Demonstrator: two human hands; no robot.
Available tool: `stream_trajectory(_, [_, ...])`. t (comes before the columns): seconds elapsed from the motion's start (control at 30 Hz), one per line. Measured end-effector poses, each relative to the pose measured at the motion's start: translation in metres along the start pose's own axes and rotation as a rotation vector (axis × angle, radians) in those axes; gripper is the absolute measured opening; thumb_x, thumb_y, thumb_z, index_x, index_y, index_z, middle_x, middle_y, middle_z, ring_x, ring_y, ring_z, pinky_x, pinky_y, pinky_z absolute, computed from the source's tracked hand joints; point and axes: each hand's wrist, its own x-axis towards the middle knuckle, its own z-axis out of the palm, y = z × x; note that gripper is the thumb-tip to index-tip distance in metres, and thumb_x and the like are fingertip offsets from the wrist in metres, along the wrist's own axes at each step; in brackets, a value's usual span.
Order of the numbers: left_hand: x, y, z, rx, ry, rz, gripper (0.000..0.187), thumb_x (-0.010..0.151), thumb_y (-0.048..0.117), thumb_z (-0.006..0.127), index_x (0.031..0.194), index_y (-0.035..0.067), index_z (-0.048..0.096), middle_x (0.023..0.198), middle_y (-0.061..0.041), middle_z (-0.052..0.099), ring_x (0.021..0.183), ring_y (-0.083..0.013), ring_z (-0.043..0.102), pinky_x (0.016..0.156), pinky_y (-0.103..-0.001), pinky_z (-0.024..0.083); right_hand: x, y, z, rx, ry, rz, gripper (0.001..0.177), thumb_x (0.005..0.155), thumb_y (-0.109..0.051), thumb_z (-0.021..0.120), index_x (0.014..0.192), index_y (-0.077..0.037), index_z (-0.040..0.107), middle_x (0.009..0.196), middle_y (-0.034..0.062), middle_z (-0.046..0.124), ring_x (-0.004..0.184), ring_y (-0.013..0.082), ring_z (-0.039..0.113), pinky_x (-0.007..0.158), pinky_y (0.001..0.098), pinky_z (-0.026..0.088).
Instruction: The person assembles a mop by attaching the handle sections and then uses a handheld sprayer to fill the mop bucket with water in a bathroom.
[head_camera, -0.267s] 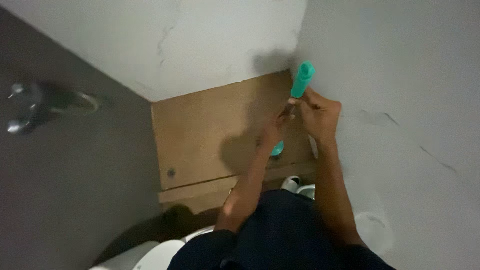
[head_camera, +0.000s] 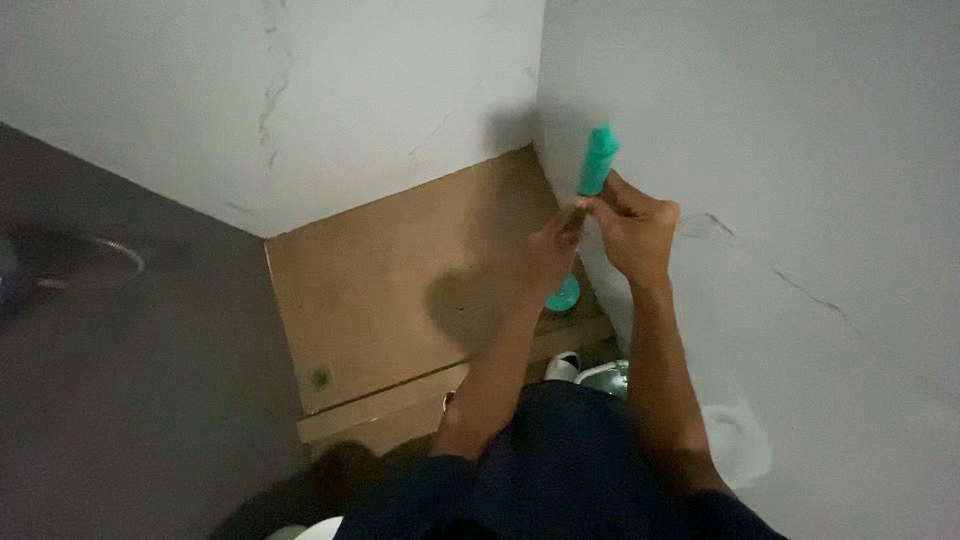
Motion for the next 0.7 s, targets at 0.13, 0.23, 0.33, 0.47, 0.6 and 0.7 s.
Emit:
stream_trajectory(0.13, [0.0,-0.01,0.02,-0.045,0.03,-0.012,0.037,0.107,0.021,0.059,0.144,0.021,0.057,0.099,-0.012,0.073,0.078,-0.0251,0.07,0.069,-0.039,0.057,0.002,0.005,-0.005,-0.183,-0.1,0.133,0.038,0.086,-0.007,0.083,0.123,-0.001,0.075,0.09,0.0127,0.079,0.074,0.0095,0.071,0.064,0.0269,0.059])
stream_trajectory(0.23, [-0.005,-0.011,0.016,-0.087,0.054,-0.037,0.038,0.106,0.019,0.06,0.144,0.02,0.057,0.102,-0.012,0.073,0.082,-0.0252,0.071,0.071,-0.039,0.058,-0.004,-0.001,0.007,-0.037,-0.09,0.125,0.032,0.09,-0.008,0.084,0.119,0.001,0.075,0.084,0.0135,0.075,0.075,0.0111,0.069,0.072,0.0295,0.059])
stream_trajectory(0.33, [-0.01,-0.013,-0.001,-0.131,0.087,-0.061,0.039,0.105,0.016,0.061,0.143,0.019,0.056,0.104,-0.012,0.073,0.086,-0.0253,0.072,0.074,-0.039,0.059,0.0,-0.01,0.022,-0.035,-0.029,-0.12,0.043,0.088,-0.007,0.083,0.128,0.002,0.071,0.105,0.0147,0.078,0.097,0.0177,0.077,0.087,0.0306,0.062])
stream_trajectory(0.47, [-0.028,-0.022,-0.028,-0.189,0.162,-0.097,0.041,0.103,0.013,0.062,0.142,0.018,0.056,0.108,-0.012,0.073,0.091,-0.0254,0.072,0.077,-0.039,0.059,-0.006,-0.027,0.044,-0.036,-0.066,-0.132,0.04,0.088,-0.008,0.085,0.124,0.002,0.072,0.101,0.014,0.079,0.093,0.0177,0.078,0.083,0.0292,0.061])
stream_trajectory(0.6, [-0.049,-0.038,-0.063,-0.26,0.269,-0.079,0.042,0.101,0.009,0.064,0.142,0.017,0.056,0.111,-0.012,0.073,0.096,-0.0255,0.073,0.081,-0.038,0.06,-0.018,-0.051,0.077,-0.135,-0.16,0.026,0.036,0.085,-0.01,0.087,0.119,-0.001,0.076,0.092,0.0134,0.078,0.081,0.0181,0.075,0.077,0.0305,0.06])
stream_trajectory(0.7, [-0.067,-0.057,-0.092,-0.292,0.38,-0.041,0.044,0.099,0.006,0.065,0.141,0.016,0.055,0.114,-0.012,0.073,0.1,-0.0255,0.074,0.083,-0.038,0.061,-0.026,-0.066,0.106,-0.019,-0.225,-0.055,0.039,0.087,-0.008,0.087,0.123,0.001,0.073,0.1,0.0146,0.076,0.089,0.0195,0.072,0.081,0.0318,0.058])
